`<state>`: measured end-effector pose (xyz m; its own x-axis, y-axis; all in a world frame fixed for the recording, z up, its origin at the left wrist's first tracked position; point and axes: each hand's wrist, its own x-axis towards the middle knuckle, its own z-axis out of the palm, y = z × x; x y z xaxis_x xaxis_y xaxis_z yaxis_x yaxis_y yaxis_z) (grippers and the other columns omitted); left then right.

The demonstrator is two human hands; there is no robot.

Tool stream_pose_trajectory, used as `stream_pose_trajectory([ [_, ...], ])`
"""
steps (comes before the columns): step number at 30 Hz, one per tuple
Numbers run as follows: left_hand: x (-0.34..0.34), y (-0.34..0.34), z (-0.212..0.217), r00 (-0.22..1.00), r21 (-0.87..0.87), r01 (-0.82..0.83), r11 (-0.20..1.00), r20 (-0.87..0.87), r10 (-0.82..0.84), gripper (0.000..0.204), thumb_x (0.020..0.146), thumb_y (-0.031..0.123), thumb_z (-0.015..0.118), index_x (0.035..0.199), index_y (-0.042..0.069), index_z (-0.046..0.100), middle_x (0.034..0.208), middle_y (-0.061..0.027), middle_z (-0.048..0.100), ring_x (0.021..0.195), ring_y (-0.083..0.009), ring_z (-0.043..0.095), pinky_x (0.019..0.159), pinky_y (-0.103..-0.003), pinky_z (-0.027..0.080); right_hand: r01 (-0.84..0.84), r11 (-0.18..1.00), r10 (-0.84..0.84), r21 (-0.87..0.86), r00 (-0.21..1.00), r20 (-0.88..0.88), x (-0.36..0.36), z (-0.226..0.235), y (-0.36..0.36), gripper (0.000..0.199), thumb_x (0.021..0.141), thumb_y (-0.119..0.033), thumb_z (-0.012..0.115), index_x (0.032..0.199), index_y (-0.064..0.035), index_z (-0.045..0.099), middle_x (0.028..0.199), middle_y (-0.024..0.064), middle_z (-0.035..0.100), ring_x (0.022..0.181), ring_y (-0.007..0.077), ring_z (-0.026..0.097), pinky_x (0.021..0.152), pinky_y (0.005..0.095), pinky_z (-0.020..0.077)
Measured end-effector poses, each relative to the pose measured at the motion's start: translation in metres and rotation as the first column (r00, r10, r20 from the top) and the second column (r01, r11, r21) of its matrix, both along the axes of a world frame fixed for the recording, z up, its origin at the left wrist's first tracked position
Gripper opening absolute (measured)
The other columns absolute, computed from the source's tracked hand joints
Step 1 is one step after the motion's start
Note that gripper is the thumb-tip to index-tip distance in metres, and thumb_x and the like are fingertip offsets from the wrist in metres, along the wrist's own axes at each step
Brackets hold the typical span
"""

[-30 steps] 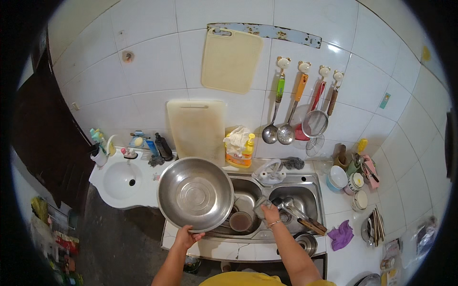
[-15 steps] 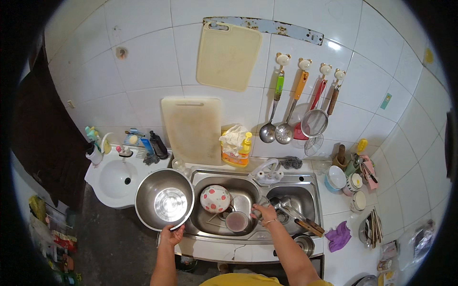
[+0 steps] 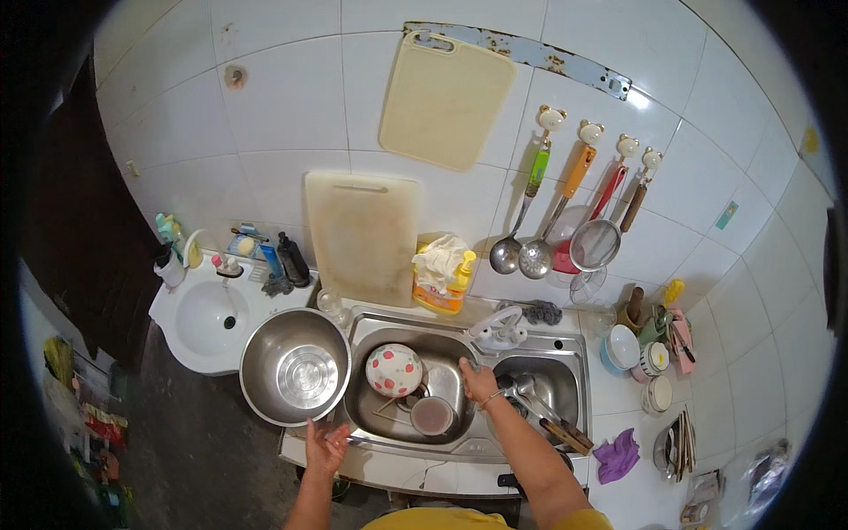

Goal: The person carries dishes to a sink, washes a plate, bowl, and mortar with a cloth, wipes down the counter, rinses a large metal pot, and then stirs green beans in a pot on a stove.

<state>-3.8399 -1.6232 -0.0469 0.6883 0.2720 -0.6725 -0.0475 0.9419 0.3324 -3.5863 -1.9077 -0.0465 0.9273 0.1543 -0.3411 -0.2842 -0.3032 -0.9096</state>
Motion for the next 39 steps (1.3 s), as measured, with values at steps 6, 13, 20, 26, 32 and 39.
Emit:
stream_pose_trajectory([
  [6,0.013,-0.030,-0.011,0.962,0.010,0.268,0.963,-0.055,-0.267,0.047,0.081,0.051,0.049,0.096,0.007,0.044,0.094,-0.0250,0.057,0.079,-0.0298,0.061,0.059,-0.034,0.051,-0.123,0.980,0.106,-0.159,0.988,-0.110,-0.001,0.028,0.006,0.063,0.083,-0.053,0.037,0.054,0.0000,0.054,0.046,0.0100,0.049,0.040,0.0207,0.051,0.043,0.0353,0.0407],
  [13,0.070,-0.056,0.001,0.863,0.137,0.498,0.856,0.015,-0.505,0.046,0.085,0.038,0.049,0.111,0.002,0.038,0.096,-0.0226,0.055,0.079,-0.0299,0.061,0.061,-0.032,0.051,-0.277,0.884,0.346,-0.376,0.930,0.127,0.008,-0.005,0.000,0.050,0.083,-0.038,0.034,0.068,0.0033,0.056,0.064,0.0233,0.054,0.071,0.0415,0.053,0.069,0.0463,0.0394],
  [20,0.100,-0.086,0.026,0.713,0.317,0.687,0.654,-0.116,-0.692,0.041,0.085,0.027,0.051,0.117,0.004,0.039,0.095,-0.0159,0.056,0.076,-0.0242,0.061,0.060,-0.030,0.049,-0.163,0.979,0.178,-0.125,0.977,0.116,-0.008,-0.009,0.006,0.051,0.089,-0.038,0.034,0.065,0.0003,0.057,0.054,0.0102,0.055,0.048,0.0187,0.056,0.051,0.0283,0.0468],
  [26,0.136,-0.128,0.053,0.638,0.692,0.618,0.373,-0.164,-0.753,0.050,0.080,0.023,0.061,0.121,0.005,0.039,0.094,-0.0083,0.057,0.074,-0.0176,0.060,0.055,-0.027,0.046,0.162,0.821,0.097,0.547,0.905,-0.415,-0.017,0.017,0.004,0.056,0.090,-0.046,0.034,0.108,0.0038,0.050,0.102,0.0118,0.057,0.087,0.0191,0.058,0.078,0.0312,0.0474],
  [32,0.175,-0.134,0.088,0.686,0.791,0.519,0.324,-0.158,-0.711,0.027,0.080,0.016,0.059,0.103,0.002,0.053,0.071,-0.0028,0.057,0.054,-0.0115,0.056,0.044,-0.022,0.040,-0.130,0.887,0.235,0.443,0.953,-0.191,-0.009,0.081,-0.017,0.052,0.091,-0.044,0.033,0.105,0.0019,0.054,0.097,0.0082,0.058,0.089,0.0155,0.053,0.079,0.0290,0.0429],
  [39,0.218,-0.114,0.147,0.876,0.787,0.237,0.570,0.080,-0.475,0.010,0.078,0.003,0.054,0.088,0.003,0.054,0.062,-0.0024,0.052,0.045,-0.0101,0.047,0.037,-0.021,0.034,0.021,0.944,-0.107,0.330,0.964,0.243,0.021,0.140,-0.039,0.032,0.080,-0.012,0.056,0.111,-0.0040,0.052,0.062,0.0024,0.054,0.051,0.0083,0.047,0.049,0.0239,0.0391],
])
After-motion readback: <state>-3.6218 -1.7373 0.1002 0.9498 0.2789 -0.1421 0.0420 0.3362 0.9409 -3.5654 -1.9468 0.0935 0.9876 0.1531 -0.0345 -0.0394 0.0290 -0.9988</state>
